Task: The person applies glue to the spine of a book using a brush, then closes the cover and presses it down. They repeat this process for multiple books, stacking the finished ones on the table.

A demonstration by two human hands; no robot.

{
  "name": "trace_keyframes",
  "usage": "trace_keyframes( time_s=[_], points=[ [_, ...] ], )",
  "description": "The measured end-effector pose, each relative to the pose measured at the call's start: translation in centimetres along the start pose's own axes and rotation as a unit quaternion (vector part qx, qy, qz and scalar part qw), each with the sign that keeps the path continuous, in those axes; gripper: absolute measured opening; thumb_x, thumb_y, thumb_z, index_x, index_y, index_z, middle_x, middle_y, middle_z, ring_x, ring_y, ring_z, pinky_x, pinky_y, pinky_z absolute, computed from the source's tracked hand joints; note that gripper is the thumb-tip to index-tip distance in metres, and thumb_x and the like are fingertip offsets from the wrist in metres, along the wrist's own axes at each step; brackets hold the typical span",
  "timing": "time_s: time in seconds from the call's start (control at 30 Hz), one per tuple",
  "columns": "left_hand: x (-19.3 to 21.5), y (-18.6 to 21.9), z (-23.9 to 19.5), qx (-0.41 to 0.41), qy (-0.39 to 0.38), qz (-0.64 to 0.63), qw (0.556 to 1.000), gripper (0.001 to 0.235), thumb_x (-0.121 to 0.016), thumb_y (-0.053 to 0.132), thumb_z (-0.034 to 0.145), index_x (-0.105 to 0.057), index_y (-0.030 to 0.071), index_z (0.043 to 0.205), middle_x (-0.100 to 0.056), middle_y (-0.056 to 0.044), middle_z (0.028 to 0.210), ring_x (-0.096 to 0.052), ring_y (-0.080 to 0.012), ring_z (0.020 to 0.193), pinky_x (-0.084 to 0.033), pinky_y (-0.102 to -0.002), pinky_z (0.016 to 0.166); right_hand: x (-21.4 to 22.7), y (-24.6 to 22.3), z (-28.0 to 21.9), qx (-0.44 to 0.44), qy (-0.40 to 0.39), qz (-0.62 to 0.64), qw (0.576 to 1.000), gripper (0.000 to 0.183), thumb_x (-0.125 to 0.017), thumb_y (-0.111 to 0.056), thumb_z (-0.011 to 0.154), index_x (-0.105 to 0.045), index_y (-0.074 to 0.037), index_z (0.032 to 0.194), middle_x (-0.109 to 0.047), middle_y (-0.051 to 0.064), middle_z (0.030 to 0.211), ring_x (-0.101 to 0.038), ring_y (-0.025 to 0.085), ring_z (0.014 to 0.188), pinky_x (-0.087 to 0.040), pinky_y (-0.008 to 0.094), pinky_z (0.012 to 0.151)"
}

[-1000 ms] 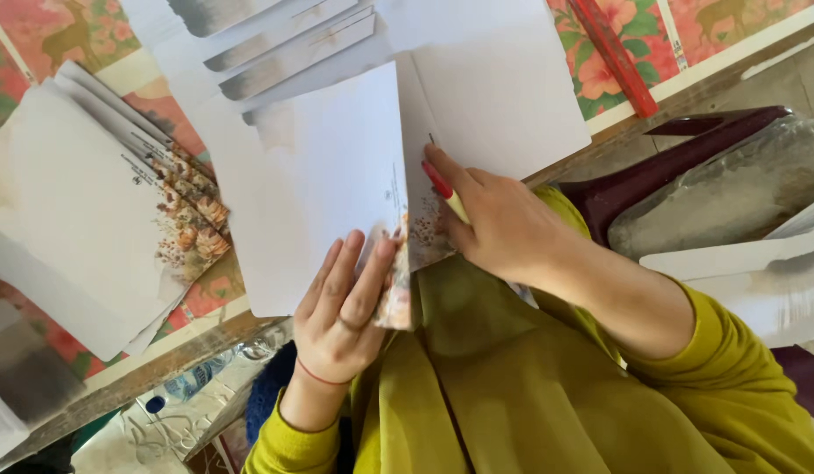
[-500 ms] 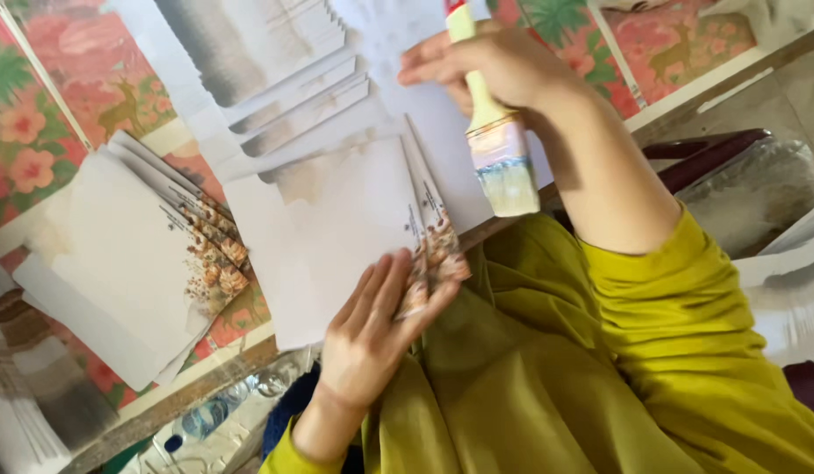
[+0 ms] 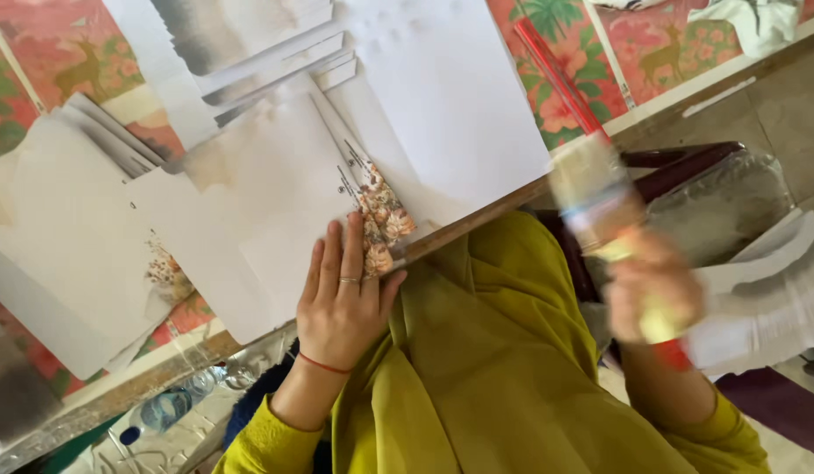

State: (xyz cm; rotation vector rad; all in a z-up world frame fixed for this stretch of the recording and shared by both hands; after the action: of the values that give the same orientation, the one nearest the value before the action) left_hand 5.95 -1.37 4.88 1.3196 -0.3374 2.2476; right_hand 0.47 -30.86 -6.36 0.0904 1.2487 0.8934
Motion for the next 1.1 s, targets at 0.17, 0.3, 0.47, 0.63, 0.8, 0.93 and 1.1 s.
trace_keyframes(
  time_s=[0.17,0.3,0.47,0.63,0.8,0.93,1.1],
  points=[
    [1.6,1.2,-1.0,-0.040,0.112,0.069,0.991,0.022,-0.059,0.027,0.093,-0.071,0.008,0.095,-0.068,-0.015,0.117,-0.069,-0.0314,0.097,-0.054,-0.037,0.086,-0.8,7.7,2.4,0.251,-0.101,-0.961,0.063,0.009,-0.074,-0.011,0.069,-0.077,-0.007,0.077,-0.072,0.017,0.091,-0.068,0.026,0.073,-0.059,0.038,0.064],
    [2.0,1.7,-1.5,-0.037,0.102,0.030,0.994,0.023,-0.052,0.016,0.094,-0.070,0.007,0.081,-0.067,-0.014,0.117,-0.069,-0.0315,0.097,-0.055,-0.037,0.084,-0.6,9.1,2.9,0.240,-0.121,-0.962,0.051,0.012,-0.074,-0.012,0.068,-0.076,-0.007,0.078,-0.072,0.016,0.092,-0.067,0.027,0.072,-0.059,0.038,0.062],
    [2.1,1.7,-1.0,0.003,0.112,0.045,0.993,0.020,-0.054,0.013,0.092,-0.071,0.009,0.082,-0.069,-0.011,0.115,-0.070,-0.0285,0.095,-0.055,-0.034,0.083,1.6,10.9,5.5,0.194,-0.196,-0.961,0.015,0.014,-0.064,-0.004,0.080,-0.072,0.002,0.090,-0.071,0.019,0.095,-0.069,0.028,0.081,-0.058,0.042,0.066],
    [2.3,1.7,-0.6,-0.004,0.102,0.043,0.994,0.023,-0.050,0.008,0.091,-0.070,0.008,0.079,-0.069,-0.012,0.115,-0.071,-0.0280,0.094,-0.056,-0.033,0.082,0.3,4.3,-0.1,0.209,-0.132,-0.967,0.060,0.011,-0.067,-0.002,0.074,-0.072,0.005,0.081,-0.071,0.025,0.092,-0.070,0.031,0.081,-0.056,0.044,0.070],
    [3.2,2.3,0.0,-0.013,0.104,0.035,0.994,0.018,-0.055,0.008,0.091,-0.071,0.010,0.082,-0.071,-0.011,0.110,-0.071,-0.0276,0.089,-0.057,-0.033,0.079,0.0,10.3,1.3,0.194,-0.202,-0.960,0.011,0.016,-0.070,-0.011,0.073,-0.073,-0.003,0.087,-0.072,0.015,0.089,-0.070,0.025,0.074,-0.057,0.042,0.061],
    [2.3,2.1,0.2,-0.014,0.051,0.004,0.999,0.019,-0.054,0.009,0.095,-0.066,0.007,0.080,-0.064,-0.012,0.117,-0.067,-0.0287,0.104,-0.058,-0.036,0.086,1.8,7.0,2.5,0.111,-0.114,-0.986,0.043,0.032,-0.072,-0.003,0.084,-0.059,0.000,0.114,-0.060,0.017,0.120,-0.065,0.027,0.106,-0.061,0.037,0.089],
    [2.0,1.9,0.1,-0.001,0.044,-0.013,0.999,0.021,-0.057,0.008,0.094,-0.064,0.008,0.074,-0.066,-0.013,0.116,-0.068,-0.0295,0.102,-0.058,-0.036,0.085,-2.2,3.2,0.6,0.175,0.018,-0.984,0.007,0.019,-0.067,0.005,0.080,-0.064,0.006,0.099,-0.066,0.026,0.103,-0.069,0.035,0.094,-0.059,0.039,0.084]
  ],
)
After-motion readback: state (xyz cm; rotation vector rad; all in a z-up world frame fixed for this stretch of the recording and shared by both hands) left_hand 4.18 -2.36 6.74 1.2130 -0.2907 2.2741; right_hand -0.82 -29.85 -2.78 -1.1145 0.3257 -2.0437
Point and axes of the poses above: each hand's wrist, its own z-axis towards the middle knuckle, its own x-axis out of the back of the hand, y = z × x, the point moved 10 cm from there along z, towards the middle knuckle
